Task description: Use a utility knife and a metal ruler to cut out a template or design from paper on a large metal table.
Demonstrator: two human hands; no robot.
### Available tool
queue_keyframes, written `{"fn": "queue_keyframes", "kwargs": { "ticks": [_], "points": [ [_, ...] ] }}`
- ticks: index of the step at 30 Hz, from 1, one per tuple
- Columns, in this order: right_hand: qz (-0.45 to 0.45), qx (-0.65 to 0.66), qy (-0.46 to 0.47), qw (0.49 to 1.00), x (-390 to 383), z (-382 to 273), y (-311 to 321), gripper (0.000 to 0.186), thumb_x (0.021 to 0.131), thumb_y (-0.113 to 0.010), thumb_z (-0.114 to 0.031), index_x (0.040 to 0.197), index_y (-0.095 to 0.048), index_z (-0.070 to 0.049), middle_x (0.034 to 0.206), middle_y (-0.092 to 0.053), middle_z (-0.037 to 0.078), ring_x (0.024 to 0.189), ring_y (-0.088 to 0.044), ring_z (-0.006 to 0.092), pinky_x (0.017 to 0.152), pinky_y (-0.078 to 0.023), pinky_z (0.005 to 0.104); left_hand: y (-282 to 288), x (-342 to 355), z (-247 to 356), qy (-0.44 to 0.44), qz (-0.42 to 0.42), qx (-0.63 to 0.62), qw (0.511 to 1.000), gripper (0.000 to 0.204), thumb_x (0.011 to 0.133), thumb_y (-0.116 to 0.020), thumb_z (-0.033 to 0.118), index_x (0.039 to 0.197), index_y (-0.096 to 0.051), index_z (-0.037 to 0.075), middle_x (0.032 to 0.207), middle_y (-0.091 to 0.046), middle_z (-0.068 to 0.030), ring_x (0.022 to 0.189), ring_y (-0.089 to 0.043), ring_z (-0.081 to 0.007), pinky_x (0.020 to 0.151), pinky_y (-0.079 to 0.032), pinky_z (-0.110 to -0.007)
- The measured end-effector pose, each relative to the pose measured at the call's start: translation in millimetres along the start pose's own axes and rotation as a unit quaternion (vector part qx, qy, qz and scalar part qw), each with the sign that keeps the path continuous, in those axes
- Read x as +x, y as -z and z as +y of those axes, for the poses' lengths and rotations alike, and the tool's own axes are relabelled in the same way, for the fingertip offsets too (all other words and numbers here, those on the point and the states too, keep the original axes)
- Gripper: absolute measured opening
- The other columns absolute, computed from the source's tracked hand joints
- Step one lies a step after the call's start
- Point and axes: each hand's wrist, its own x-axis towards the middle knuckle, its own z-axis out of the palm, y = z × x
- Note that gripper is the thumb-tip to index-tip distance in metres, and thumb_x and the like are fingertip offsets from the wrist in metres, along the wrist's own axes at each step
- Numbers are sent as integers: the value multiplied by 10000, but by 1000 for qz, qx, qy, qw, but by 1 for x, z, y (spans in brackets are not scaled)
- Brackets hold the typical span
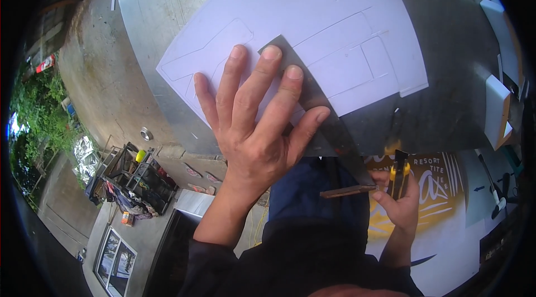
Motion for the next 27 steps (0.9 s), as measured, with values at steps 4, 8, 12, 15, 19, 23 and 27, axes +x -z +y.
{"fn": "queue_keyframes", "kwargs": {
  "ticks": [4,8,12,15,19,23,27],
  "points": [
    [59,-127,70,988,-20,-25,9,322,913,-786,-167,1122,-609,3,916,-720,82,777,-652,129,728,-512,268,7,2,1,10,1,4,1000,539,847,-836,382,1308,-700,139,1453,-601,-110,1459,-447,-350,1255,-129,-536],
    [118,-209,141,960,-28,-52,-8,307,938,-727,-116,1166,-566,14,853,-655,91,748,-624,151,703,-497,277,-1,1,3,10,-1,-3,1000,522,847,-836,378,1297,-708,147,1449,-607,-95,1462,-445,-342,1261,-108,-543],
    [57,-349,339,872,11,-75,-49,489,905,-723,-31,1355,-540,26,944,-651,154,727,-660,287,686,-539,366,-1,-6,2,14,11,-3,1000,518,851,-832,359,1308,-698,153,1454,-603,-94,1466,-441,-337,1261,-97,-557],
    [75,-363,405,836,22,-86,-70,632,882,-698,17,1485,-517,-30,917,-628,126,688,-650,295,638,-541,389,-2,-2,5,15,17,-17,1000,514,854,-828,374,1298,-691,155,1454,-601,-75,1465,-442,-333,1260,-72,-586],
    [89,-438,366,816,29,-81,-83,679,861,-665,24,1502,-580,-182,806,-538,61,592,-602,238,563,-515,390,-1,-2,5,21,8,-15,1000,517,857,-823,402,1288,-684,153,1451,-600,-59,1460,-447,-337,1259,-47,-612],
    [95,-473,352,802,33,-78,-84,698,836,-666,38,1497,-584,-172,785,-511,58,578,-591,236,552,-508,382,-1,0,3,11,15,-12,1000,521,865,-816,334,1330,-680,144,1457,-597,-96,1469,-439,-335,1264,-86,-555],
    [92,-479,348,801,35,-78,-84,708,819,-661,46,1488,-594,-177,779,-501,60,559,-567,230,534,-495,370,0,-1,3,10,7,-13,1000,532,863,-817,333,1341,-673,149,1467,-587,-94,1470,-437,-339,1263,-85,-556]
  ]
}}
